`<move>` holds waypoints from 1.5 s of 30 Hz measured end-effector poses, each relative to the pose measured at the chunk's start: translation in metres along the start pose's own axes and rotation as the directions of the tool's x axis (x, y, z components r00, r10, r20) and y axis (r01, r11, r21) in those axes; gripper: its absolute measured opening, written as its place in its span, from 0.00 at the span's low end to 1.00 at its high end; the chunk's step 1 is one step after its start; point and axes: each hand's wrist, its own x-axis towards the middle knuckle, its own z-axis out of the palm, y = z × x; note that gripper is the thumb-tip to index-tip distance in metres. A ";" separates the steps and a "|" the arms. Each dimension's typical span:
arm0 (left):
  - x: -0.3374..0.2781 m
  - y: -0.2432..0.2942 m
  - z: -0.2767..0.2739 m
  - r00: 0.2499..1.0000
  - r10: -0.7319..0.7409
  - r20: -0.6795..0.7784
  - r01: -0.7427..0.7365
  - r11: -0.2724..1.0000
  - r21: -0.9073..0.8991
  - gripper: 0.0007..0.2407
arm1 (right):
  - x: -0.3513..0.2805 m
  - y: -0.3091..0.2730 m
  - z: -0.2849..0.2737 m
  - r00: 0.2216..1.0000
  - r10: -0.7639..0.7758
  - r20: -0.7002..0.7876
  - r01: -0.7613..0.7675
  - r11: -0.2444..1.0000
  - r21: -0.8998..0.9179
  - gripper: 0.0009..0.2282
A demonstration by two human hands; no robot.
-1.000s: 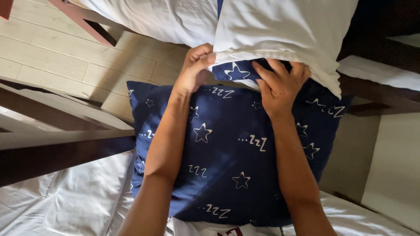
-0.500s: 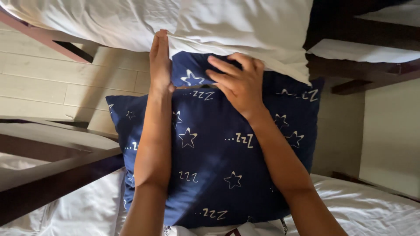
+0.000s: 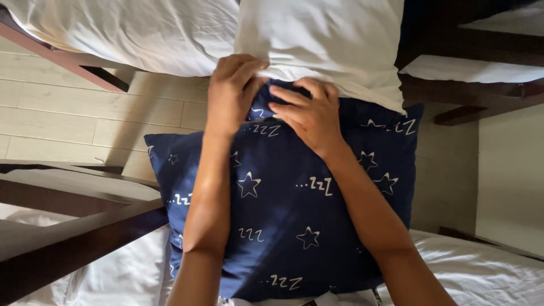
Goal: The person folds a white pillowcase and places it on a bed. They then insert a pillow into a dark blue pillowcase with star patterns, adjusting the fabric to fit the pillow.
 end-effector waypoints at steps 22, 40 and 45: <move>-0.036 -0.138 0.053 0.696 -0.692 -0.191 0.572 0.695 -0.435 0.07 | -0.049 0.074 -0.035 0.667 0.671 0.324 -0.743 0.562 0.364 0.12; 0.002 0.062 0.037 0.969 0.144 0.202 -0.124 0.987 -0.106 0.24 | -0.045 0.068 -0.024 0.640 0.664 0.386 -0.522 0.007 0.853 0.09; -0.010 0.036 0.042 0.990 0.022 0.141 -0.006 0.994 -0.113 0.13 | -0.024 0.062 -0.027 0.533 0.682 0.501 -0.344 -0.367 0.865 0.09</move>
